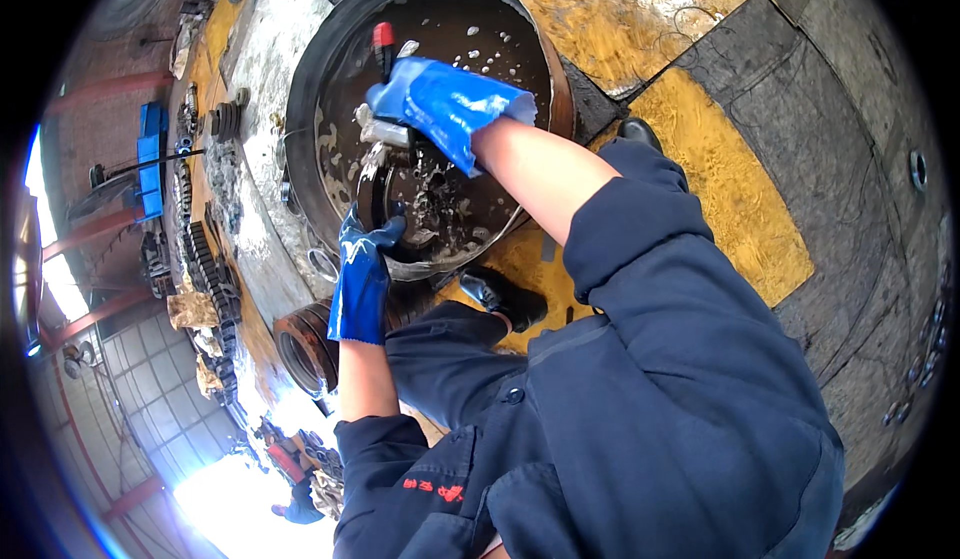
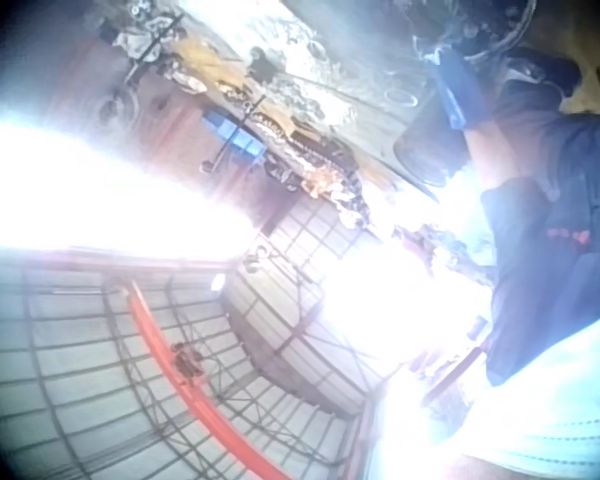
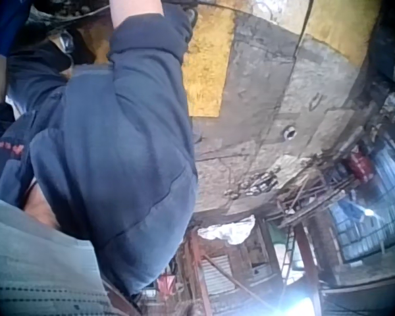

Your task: The person, wearing blue gloves, cleans metal machine parts in a large bucket of dark liquid using a brush. They scrub the surface of a circular metal component, lifting it occasionally to inspect the progress before continuing to clean other cylindrical parts in the same manner.

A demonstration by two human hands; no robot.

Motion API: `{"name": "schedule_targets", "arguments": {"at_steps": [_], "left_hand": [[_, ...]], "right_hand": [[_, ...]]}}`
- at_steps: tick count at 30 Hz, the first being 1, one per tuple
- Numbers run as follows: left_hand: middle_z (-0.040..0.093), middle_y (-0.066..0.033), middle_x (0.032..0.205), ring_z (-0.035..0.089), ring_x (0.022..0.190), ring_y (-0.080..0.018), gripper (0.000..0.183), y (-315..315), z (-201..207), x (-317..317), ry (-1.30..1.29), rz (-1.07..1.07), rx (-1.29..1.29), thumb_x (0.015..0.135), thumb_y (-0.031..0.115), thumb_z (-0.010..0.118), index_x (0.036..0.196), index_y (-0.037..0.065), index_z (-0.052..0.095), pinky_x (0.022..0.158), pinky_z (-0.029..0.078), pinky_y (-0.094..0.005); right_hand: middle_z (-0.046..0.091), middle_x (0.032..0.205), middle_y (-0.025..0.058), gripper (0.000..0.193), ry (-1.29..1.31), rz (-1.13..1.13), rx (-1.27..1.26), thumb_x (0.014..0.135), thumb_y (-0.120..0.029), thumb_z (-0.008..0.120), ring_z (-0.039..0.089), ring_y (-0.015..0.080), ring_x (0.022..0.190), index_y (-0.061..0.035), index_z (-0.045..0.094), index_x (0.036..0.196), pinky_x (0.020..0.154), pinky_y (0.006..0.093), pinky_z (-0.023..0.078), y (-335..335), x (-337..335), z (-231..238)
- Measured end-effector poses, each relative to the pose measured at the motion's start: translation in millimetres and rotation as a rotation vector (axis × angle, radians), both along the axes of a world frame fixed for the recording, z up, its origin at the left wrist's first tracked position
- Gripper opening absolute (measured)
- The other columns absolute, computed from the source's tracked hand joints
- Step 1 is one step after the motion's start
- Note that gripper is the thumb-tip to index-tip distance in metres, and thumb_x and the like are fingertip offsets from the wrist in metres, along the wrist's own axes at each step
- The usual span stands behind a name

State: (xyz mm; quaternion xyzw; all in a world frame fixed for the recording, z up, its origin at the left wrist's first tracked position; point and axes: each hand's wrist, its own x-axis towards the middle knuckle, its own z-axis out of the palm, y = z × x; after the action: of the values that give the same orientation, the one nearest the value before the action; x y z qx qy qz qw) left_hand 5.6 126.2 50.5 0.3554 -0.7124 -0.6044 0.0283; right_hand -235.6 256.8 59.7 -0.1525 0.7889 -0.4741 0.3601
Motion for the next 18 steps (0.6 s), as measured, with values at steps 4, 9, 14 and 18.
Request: {"name": "schedule_targets", "arguments": {"at_steps": [4,9,14,18], "left_hand": [[0.075,-0.0117,0.109,0.073,0.094,-0.0204,0.063,-5.1,28.0,-39.0,-0.11,-0.126,0.08,0.08,-0.003,0.081,0.14,-0.005,0.06,0.085,0.059,-0.0331],[0.076,-0.0144,0.105,0.071,0.089,-0.0223,0.059,-31.1,20.0,-124.0,-0.467,-0.353,-0.023,0.081,0.016,0.087,0.133,-0.006,0.067,0.077,0.056,-0.0332],[0.077,-0.0133,0.099,0.071,0.089,-0.0236,0.056,-26.6,11.8,-157.5,-0.632,-0.722,-0.578,0.079,0.015,0.087,0.129,-0.005,0.07,0.079,0.055,-0.0351],[0.077,-0.0128,0.097,0.07,0.084,-0.0233,0.05,-55.0,-3.6,-135.1,-0.511,-0.709,-0.51,0.081,0.015,0.086,0.125,-0.004,0.072,0.074,0.055,-0.0351]], "right_hand": [[0.079,0.103,0.0181,0.048,-0.075,-0.1,0.017,0.091,-0.047,0.067,0.075,0.0293,0.092,-0.005,0.08,0.111,0.087,0.0407,0.057,8.9,-25.7,-52.1],[0.074,0.128,0.0236,0.047,-0.099,-0.202,0.037,0.094,-0.033,0.065,0.071,0.0389,0.122,-0.0043,0.075,0.129,0.103,0.0436,0.056,2.3,-11.7,-77.5],[0.077,0.122,0.0196,0.046,-0.032,-0.05,0.268,0.099,-0.039,0.065,0.074,0.0389,0.115,-0.0068,0.074,0.132,0.101,0.0452,0.058,2.6,-12.7,-77.7],[0.077,0.12,0.0224,0.05,0.025,-0.048,0.145,0.099,-0.046,0.064,0.074,0.0396,0.113,-0.0051,0.077,0.125,0.098,0.046,0.059,13.8,-20.6,-43.1]]}}
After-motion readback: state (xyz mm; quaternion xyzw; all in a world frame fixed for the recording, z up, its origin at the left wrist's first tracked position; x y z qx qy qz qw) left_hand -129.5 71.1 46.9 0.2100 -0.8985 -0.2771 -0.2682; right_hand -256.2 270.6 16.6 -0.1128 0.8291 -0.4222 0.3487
